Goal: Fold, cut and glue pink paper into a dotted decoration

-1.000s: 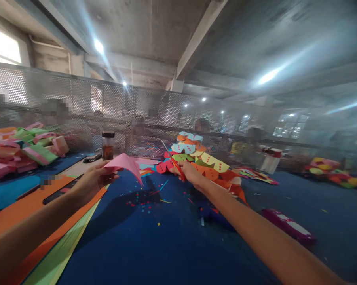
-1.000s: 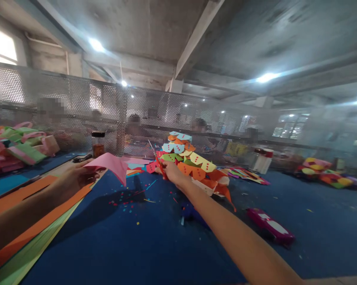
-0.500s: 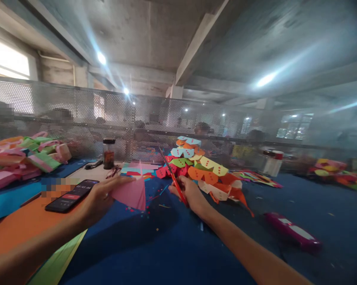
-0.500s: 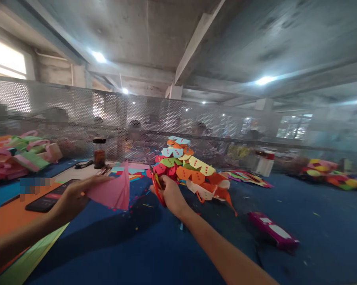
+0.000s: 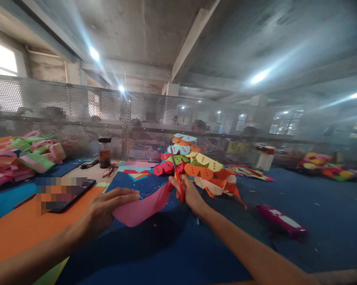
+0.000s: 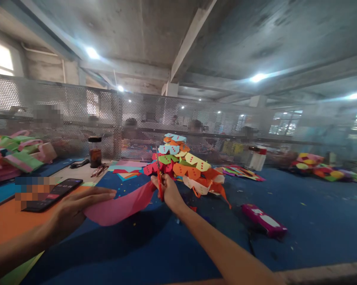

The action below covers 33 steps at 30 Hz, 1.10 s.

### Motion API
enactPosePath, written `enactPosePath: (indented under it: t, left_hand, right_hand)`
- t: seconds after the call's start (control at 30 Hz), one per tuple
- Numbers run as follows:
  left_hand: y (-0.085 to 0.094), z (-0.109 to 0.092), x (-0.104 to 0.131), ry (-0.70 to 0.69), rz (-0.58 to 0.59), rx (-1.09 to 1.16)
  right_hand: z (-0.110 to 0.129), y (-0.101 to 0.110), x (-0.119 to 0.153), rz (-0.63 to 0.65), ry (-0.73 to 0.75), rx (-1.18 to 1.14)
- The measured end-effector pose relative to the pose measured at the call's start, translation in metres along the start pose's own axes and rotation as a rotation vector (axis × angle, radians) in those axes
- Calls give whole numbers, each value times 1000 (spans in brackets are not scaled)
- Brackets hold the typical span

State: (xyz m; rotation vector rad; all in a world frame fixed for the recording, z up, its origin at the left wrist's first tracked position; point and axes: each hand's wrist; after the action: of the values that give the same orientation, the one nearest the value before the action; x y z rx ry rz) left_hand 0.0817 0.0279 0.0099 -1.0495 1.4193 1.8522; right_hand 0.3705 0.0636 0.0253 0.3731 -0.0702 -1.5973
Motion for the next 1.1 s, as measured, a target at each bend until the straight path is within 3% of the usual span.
enactPosePath:
  t: [0.37,0.63,0.9,1.1]
  left_hand:
    - [-6,-1,4,24,-68,89]
    - [-3,-4,-3,96,-102,102]
    - [-1,0,-2,280,-135,143]
    - [1,4,-3,465,-143,205]
  right_hand:
    - [-8,5,-12,-25,-10,-27]
    - [1,10,-9,-66,68,-79]
    - [7,3,-1,77,65,-94]
    - [2,-4,-3,69,48,-72]
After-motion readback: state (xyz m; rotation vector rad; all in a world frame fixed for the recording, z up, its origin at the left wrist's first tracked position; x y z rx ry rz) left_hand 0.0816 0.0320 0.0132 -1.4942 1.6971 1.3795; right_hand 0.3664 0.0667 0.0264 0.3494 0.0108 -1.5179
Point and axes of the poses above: each hand's wrist, its own x-axis away from the middle knuckle, its own y-axis out of the back of the hand, z = x × y, and after that the axes turned 9 degrees about -y, right-handed
